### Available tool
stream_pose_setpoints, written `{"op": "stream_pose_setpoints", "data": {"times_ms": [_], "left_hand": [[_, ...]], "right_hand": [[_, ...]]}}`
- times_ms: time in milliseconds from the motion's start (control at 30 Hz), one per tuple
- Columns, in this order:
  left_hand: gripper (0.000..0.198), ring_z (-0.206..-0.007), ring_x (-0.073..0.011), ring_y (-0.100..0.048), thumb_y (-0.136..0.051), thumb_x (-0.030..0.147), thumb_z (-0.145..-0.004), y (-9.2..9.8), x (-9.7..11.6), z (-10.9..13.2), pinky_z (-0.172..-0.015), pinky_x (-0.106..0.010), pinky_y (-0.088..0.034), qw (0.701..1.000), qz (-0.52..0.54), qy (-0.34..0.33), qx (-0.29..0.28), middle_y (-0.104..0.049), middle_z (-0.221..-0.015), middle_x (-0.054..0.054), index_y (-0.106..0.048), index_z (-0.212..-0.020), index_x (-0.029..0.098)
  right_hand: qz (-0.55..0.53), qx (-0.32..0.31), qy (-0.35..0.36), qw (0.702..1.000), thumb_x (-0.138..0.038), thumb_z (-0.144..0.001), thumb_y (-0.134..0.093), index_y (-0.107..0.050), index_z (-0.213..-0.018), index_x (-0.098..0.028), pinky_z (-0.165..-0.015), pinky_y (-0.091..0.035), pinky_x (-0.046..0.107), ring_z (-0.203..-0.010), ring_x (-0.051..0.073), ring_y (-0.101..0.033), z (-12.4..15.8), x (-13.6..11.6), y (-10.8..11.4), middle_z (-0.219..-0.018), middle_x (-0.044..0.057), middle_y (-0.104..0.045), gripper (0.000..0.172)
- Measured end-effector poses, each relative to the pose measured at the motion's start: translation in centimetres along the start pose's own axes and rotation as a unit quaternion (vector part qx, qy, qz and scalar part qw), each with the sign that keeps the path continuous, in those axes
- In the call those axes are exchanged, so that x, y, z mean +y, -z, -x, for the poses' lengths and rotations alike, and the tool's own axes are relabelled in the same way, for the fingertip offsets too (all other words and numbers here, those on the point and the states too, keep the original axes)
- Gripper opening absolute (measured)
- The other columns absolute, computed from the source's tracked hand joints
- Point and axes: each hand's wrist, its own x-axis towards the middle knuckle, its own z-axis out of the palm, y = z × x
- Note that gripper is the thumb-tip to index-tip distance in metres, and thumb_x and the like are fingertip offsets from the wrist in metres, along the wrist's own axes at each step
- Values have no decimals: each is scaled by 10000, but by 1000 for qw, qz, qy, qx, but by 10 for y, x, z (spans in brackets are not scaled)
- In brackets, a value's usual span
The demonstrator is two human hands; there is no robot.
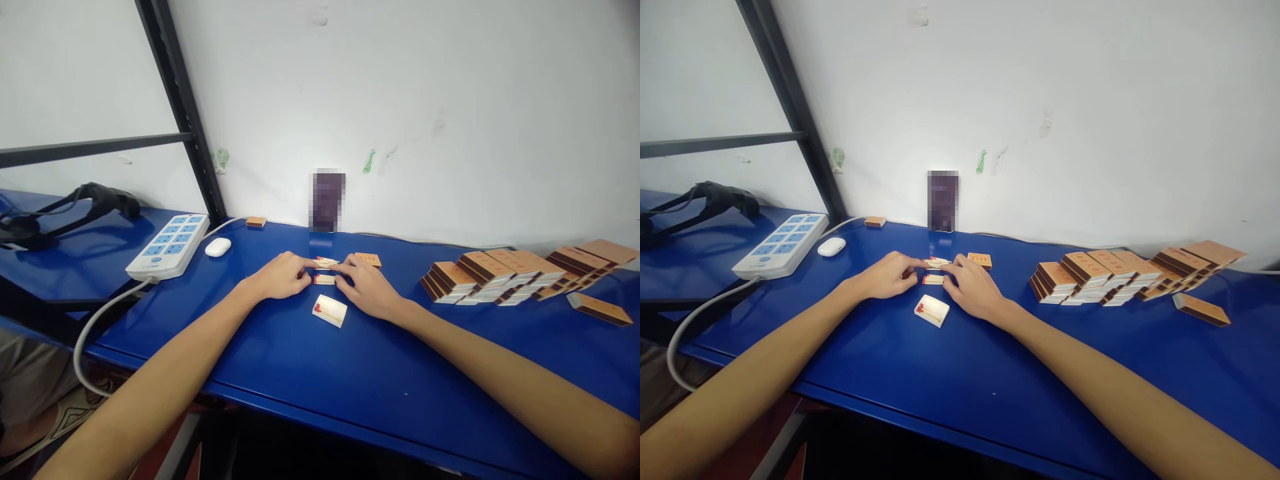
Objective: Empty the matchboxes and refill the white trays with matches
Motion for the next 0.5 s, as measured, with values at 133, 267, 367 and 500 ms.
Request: {"op": "stream_pose_setpoints", "data": {"times_ms": [133, 267, 367, 500], "left_hand": [[528, -476, -125, -495, -447, 148, -816, 0, 0, 0, -563, -240, -390, 1000, -1, -5, -6, -567, -536, 34, -609, -1317, 189], [524, -491, -130, -513, -450, 151, -815, 0, 0, 0, -571, -243, -401, 1000, -8, -5, -9, -582, -549, 25, -610, -1314, 177], [518, -490, -135, -514, -451, 159, -820, 0, 1, 0, -575, -246, -408, 1000, -18, -5, -10, -580, -546, 22, -607, -1313, 170], [510, -484, -139, -512, -448, 166, -828, -1, 1, -1, -563, -248, -397, 999, -29, -4, -16, -583, -550, 17, -601, -1315, 160]], "right_hand": [[4, -5, -3, 1000, -242, -960, -437, -643, -1221, -183, -781, -465, 350, -854, 212, -583, 0, -1, 1, -932, 73, -564, 337], [3, -8, -7, 1000, -238, -956, -442, -644, -1210, -182, -788, -464, 358, -864, 218, -584, -1, -1, 0, -945, 77, -571, 329], [0, -3, -3, 1000, -239, -954, -450, -646, -1189, -187, -789, -461, 356, -863, 216, -583, -1, 0, 0, -942, 74, -572, 311], [-8, -2, -4, 1000, -240, -950, -455, -656, -1140, -180, -771, -459, 342, -841, 203, -580, -1, 2, -1, -931, 65, -562, 283]]}}
